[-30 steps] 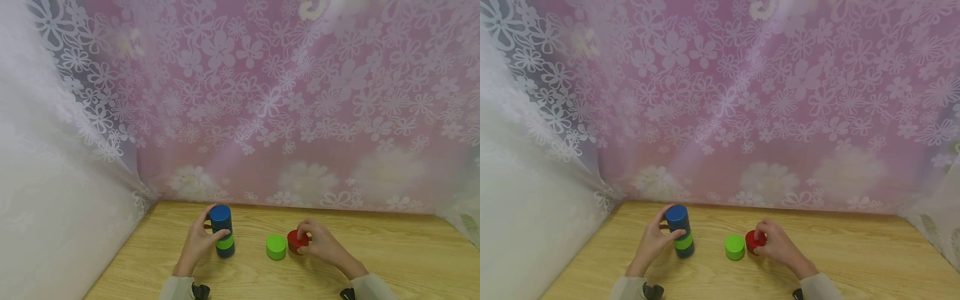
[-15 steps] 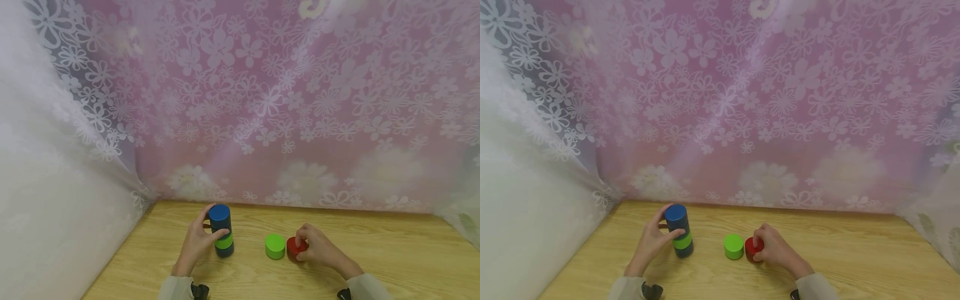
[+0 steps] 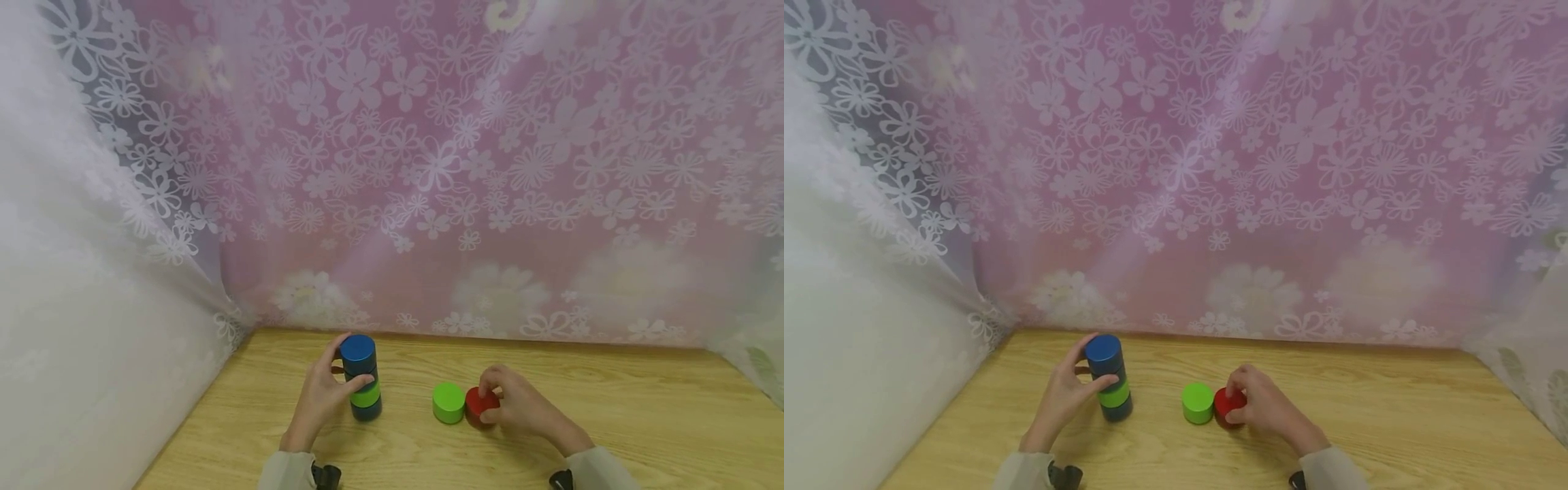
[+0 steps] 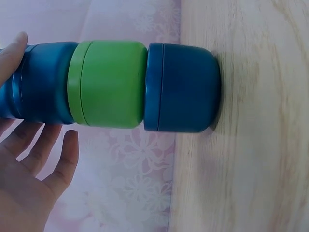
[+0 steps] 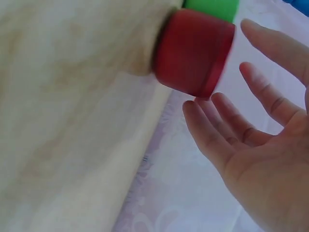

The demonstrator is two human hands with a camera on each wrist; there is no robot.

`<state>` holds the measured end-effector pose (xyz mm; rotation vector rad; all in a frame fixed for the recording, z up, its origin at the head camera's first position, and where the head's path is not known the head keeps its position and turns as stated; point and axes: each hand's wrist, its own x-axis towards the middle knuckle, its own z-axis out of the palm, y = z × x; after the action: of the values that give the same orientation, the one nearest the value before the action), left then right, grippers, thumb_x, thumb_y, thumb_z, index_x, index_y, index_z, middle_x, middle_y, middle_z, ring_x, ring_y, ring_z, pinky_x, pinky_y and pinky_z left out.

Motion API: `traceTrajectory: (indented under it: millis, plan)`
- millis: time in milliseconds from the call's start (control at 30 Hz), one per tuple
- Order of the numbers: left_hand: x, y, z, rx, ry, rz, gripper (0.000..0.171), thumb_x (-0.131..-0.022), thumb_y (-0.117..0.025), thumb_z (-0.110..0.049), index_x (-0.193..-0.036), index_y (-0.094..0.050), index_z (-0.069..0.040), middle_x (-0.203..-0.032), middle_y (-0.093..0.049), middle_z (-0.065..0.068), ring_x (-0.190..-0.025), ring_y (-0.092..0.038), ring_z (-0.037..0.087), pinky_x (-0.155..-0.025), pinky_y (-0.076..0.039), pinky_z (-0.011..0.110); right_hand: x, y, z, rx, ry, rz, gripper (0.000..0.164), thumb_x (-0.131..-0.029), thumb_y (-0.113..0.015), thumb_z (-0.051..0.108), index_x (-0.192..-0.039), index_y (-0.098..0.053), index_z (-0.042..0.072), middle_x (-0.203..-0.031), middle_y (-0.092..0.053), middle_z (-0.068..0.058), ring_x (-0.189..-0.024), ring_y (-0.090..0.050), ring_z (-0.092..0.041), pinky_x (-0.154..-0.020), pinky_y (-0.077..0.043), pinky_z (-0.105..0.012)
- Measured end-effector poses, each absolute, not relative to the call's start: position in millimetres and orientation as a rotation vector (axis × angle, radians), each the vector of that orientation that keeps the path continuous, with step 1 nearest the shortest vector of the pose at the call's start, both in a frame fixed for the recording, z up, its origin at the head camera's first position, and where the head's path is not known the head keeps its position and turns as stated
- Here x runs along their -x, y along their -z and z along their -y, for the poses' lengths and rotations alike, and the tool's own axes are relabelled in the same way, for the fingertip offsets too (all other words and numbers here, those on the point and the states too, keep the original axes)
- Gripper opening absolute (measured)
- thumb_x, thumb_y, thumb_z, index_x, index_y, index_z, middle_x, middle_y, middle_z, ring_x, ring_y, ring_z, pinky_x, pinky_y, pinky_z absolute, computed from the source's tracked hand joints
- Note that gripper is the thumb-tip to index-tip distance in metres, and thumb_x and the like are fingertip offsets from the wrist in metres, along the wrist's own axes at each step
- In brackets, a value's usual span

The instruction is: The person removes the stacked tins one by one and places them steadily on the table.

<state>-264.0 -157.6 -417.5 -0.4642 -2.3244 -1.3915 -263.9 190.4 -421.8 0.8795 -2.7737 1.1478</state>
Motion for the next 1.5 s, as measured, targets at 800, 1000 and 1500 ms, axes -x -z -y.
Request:
traceTrajectory:
  millis: [800, 1000, 1500]
  plan:
    - [265.7, 423.0, 170.9, 0.47, 1.305, 2.504, 0.082, -0.077, -0.091, -0.014, -0.144, -0.047, 0.004, -0.12, -0.067, 0.018, -0.108, -0.064, 0.037, -0.083, -0.055, 0.055, 271.6, 376.0, -134.3, -0.874, -1.321, 2.428, 0.044, -0.087, -0.081, 0.005, -0.127, -0.063, -0.001, -0.126, -0.064, -0.017, -0.117, -0.059, -0.04, -0.095, -0.053, -0.051]
    - [265.5, 426.0, 170.0, 0.5, 1.303, 2.515, 0.079, -0.076, -0.091, -0.012, -0.14, -0.049, 0.006, -0.12, -0.066, 0.02, -0.107, -0.064, 0.04, -0.082, -0.055, 0.055, 273.8, 370.8, -118.7, -0.935, -1.378, 2.401, 0.049, -0.087, -0.08, 0.003, -0.132, -0.061, -0.003, -0.131, -0.061, -0.02, -0.123, -0.055, -0.042, -0.098, -0.05, -0.055]
    - [265.9, 430.1, 172.4, 0.482, 1.328, 2.542, 0.072, -0.077, -0.091, -0.015, -0.136, -0.053, 0.002, -0.116, -0.068, 0.013, -0.104, -0.064, 0.033, -0.084, -0.055, 0.054, 273.8, 366.6, -78.5, -0.995, -1.446, 2.335, 0.048, -0.088, -0.079, 0.003, -0.132, -0.061, 0.001, -0.132, -0.06, -0.017, -0.124, -0.055, -0.039, -0.098, -0.049, -0.056]
